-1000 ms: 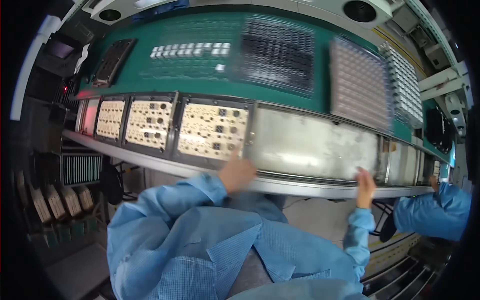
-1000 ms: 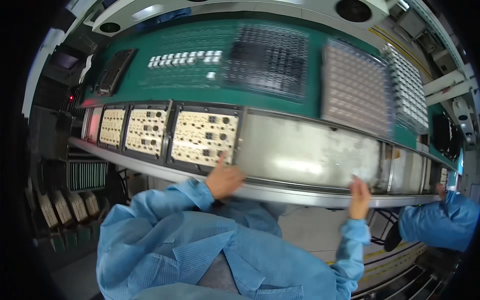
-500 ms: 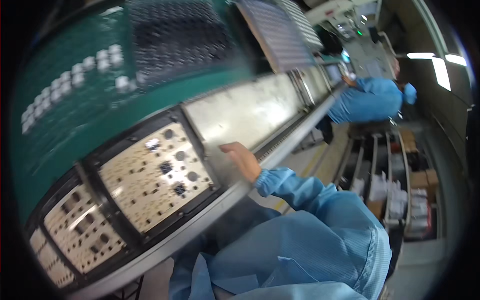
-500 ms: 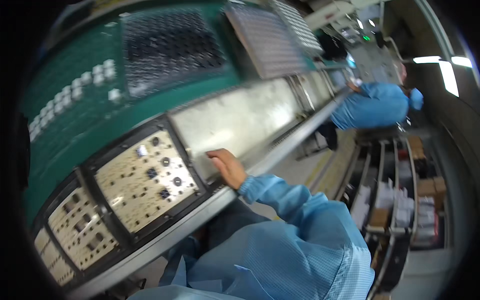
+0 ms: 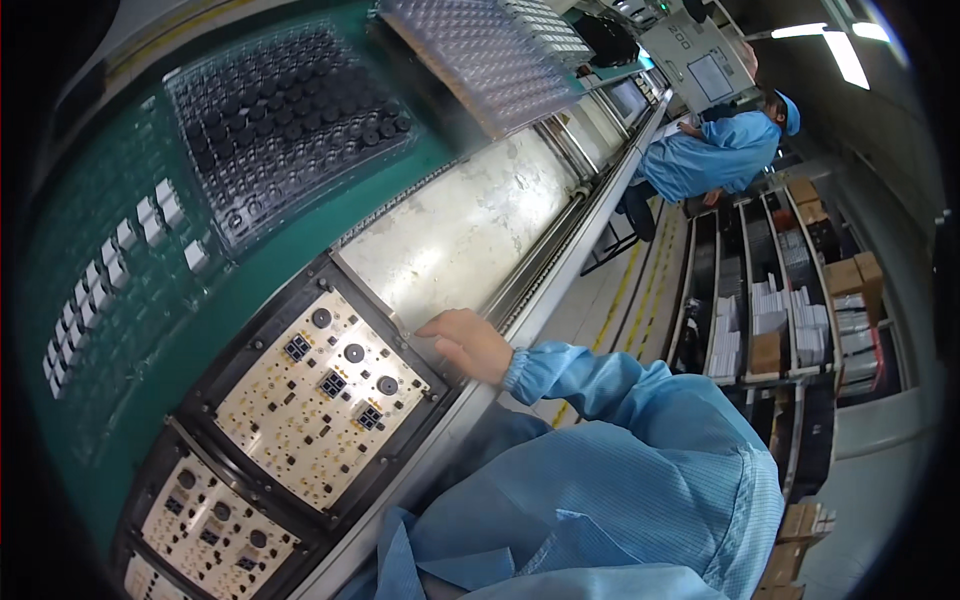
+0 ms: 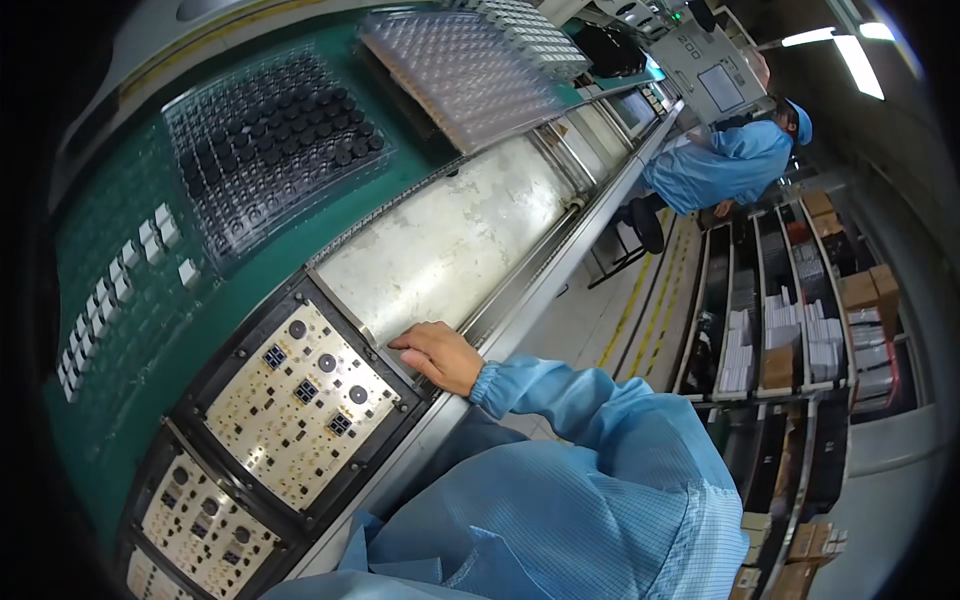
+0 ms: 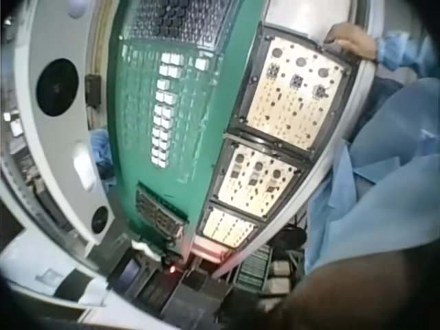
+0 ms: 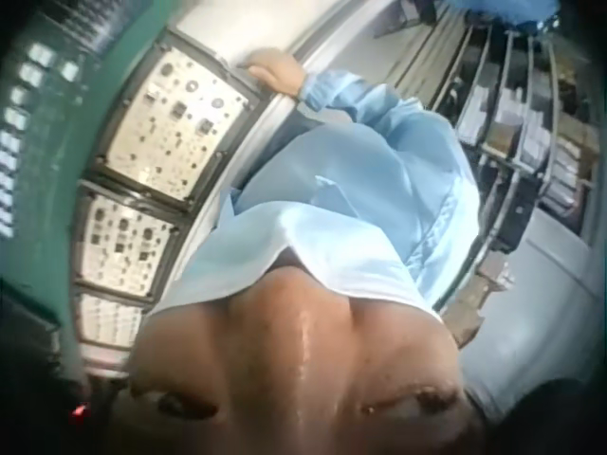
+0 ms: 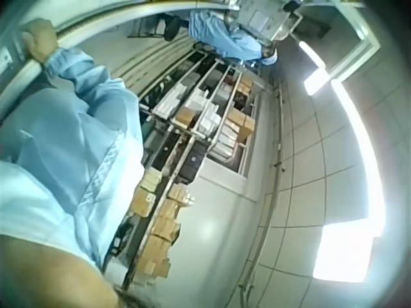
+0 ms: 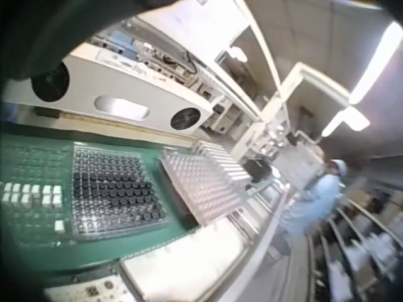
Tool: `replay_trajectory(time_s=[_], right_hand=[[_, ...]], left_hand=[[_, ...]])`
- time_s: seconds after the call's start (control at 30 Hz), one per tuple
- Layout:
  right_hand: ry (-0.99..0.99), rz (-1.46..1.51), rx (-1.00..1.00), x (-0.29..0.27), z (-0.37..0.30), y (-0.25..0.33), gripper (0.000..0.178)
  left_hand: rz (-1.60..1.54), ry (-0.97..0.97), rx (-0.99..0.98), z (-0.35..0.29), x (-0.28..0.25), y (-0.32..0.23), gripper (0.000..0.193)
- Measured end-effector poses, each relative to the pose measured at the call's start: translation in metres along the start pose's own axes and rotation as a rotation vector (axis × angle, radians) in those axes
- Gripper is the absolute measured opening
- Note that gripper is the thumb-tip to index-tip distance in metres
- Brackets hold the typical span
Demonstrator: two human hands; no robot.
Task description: Assembling electronic components and applying labels to printed circuit boards on an industrial production line.
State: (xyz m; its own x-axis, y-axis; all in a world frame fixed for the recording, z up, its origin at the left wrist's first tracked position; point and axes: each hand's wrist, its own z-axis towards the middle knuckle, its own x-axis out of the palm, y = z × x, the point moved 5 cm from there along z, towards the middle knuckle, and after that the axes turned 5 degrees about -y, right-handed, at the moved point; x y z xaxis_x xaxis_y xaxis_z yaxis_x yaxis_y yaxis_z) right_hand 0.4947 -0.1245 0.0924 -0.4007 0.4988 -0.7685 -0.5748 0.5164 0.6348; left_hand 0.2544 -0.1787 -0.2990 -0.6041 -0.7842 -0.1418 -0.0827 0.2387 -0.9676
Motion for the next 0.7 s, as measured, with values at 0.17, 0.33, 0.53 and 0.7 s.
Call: replay_trajectory(time_s=[0.17,0.33,0.53,0.7], right_hand=[[0.1,0.036,-0.049,0.005,0.001,0.002,0.031],[0.059,-0.066,-0.077,-0.01,-0.021,-0.008,0.043],[-0.014,-0.07,-0.102,-0.004,-0.031,0.009,0.028],[-0.165,-0.04,-0.187,-0.027,-0.041,0.026,0.031]], left_hand=[[0.045,-0.033,-0.017,-0.036,-0.061,-0.015,0.036],[0.078,-0.248,-0.157,-0.124,-0.105,-0.001,0.037],[0.08,-0.442,-0.256,-0.215,-0.08,-0.043,0.037],[0.076,-0.515,-0.242,-0.251,-0.072,-0.153,0.038]])
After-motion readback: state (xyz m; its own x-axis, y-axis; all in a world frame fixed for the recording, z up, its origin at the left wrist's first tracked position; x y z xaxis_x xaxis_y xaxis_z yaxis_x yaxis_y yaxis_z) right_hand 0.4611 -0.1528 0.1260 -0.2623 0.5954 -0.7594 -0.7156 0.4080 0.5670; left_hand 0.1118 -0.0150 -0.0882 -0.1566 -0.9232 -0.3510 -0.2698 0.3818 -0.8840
